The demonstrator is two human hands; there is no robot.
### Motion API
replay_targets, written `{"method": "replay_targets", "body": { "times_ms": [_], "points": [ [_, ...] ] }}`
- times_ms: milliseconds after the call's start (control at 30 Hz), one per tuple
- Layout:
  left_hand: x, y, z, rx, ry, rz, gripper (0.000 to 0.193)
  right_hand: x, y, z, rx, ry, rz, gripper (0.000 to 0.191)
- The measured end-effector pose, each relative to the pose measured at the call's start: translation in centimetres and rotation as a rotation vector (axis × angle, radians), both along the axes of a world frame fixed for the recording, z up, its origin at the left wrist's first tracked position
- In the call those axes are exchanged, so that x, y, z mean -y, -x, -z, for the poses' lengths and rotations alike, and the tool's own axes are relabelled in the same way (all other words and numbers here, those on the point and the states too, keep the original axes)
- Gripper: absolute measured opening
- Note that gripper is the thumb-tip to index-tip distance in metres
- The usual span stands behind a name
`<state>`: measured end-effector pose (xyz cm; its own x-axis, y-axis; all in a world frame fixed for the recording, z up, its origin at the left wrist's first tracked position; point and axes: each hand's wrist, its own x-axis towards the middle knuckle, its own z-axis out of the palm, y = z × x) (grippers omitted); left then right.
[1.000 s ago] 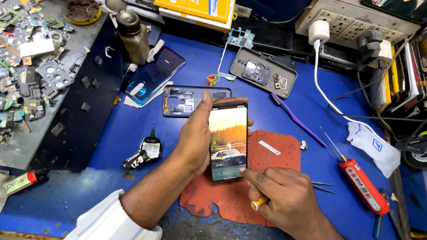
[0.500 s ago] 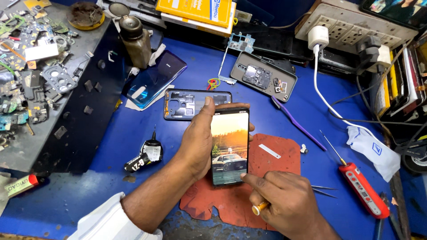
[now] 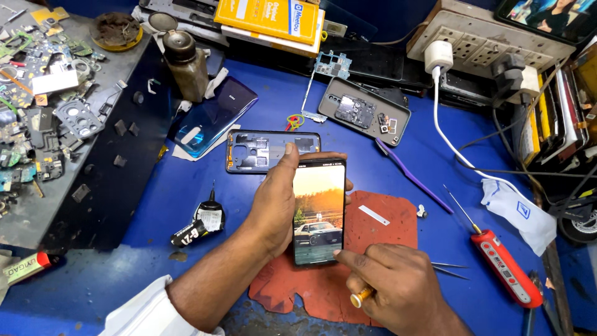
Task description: The person works on a disassembled smartphone at a repair bench. They use a screwdriver-like tool on the phone's internal components, power the phone on and navigate its settings menu with a finger, then continue manipulating the internals and the removed back cover with the tool and by hand.
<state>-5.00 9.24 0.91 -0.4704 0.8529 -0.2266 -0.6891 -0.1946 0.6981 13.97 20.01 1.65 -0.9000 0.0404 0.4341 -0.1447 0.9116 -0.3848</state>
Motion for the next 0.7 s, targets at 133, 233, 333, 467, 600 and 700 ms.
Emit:
{"method": "replay_targets", "body": {
  "times_ms": [133,233,333,467,600,700],
  "points": [
    [0.07,0.04,0.0,-0.016,0.014,-0.003,0.075,0.03,0.01,0.07,-0.003,-0.009,0.005,0.035],
    [0.08,0.01,0.06,-0.013,0.024,0.001,0.075,0.09,0.02,0.14,-0.003,-0.019,0.009,0.035],
    [0.07,0.0,0.18,-0.005,0.025,0.005,0.075,0.1,0.06,0.19,-0.012,-0.025,0.013,0.035],
    [0.0,0.02,0.32,-0.048,0.017,0.003,0.076,0.07,0.01,0.18,-0.007,-0.006,0.007,0.034],
    [0.01,-0.03,0.3,-0.063,0.021,0.004,0.076,-0.02,0.01,0.18,-0.003,-0.003,-0.016,0.034],
    [0.05,-0.09,0.19,-0.066,0.043,0.001,0.076,-0.09,-0.02,0.19,0.003,0.009,-0.029,0.035]
  ]
}}
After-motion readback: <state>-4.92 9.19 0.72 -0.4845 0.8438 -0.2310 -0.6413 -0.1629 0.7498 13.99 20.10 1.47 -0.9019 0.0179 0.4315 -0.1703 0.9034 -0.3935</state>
